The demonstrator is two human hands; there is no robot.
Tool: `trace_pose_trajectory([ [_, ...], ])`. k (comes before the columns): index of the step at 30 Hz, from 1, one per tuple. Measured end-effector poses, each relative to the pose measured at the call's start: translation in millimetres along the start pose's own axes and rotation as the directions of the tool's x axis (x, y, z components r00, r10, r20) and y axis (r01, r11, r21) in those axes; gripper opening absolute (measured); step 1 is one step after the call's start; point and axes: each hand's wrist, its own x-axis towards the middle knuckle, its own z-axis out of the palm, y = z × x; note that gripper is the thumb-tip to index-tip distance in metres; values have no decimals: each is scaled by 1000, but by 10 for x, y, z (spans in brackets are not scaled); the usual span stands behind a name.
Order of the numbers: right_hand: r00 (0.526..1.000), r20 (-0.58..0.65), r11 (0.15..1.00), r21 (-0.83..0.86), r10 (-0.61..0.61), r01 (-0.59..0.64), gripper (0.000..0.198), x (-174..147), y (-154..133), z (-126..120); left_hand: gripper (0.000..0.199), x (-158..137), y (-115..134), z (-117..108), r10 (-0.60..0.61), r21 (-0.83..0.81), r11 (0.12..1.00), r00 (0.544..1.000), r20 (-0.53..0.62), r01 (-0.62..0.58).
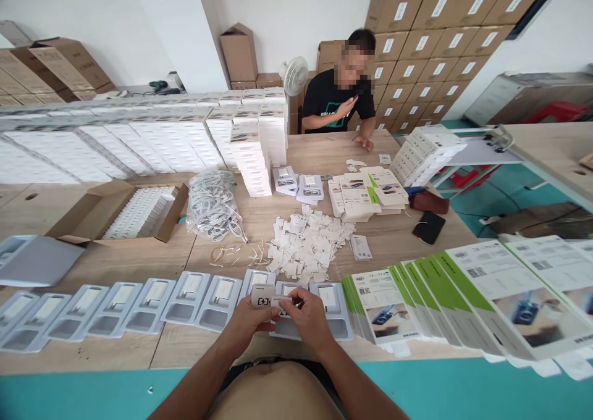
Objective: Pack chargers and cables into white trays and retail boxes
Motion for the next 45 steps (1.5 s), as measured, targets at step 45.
trace_pose_trajectory([
  [45, 961, -71, 566, -796, 267, -216, 12, -112, 746, 436, 32, -1, -60, -971, -218, -42, 974, 972, 91, 222],
])
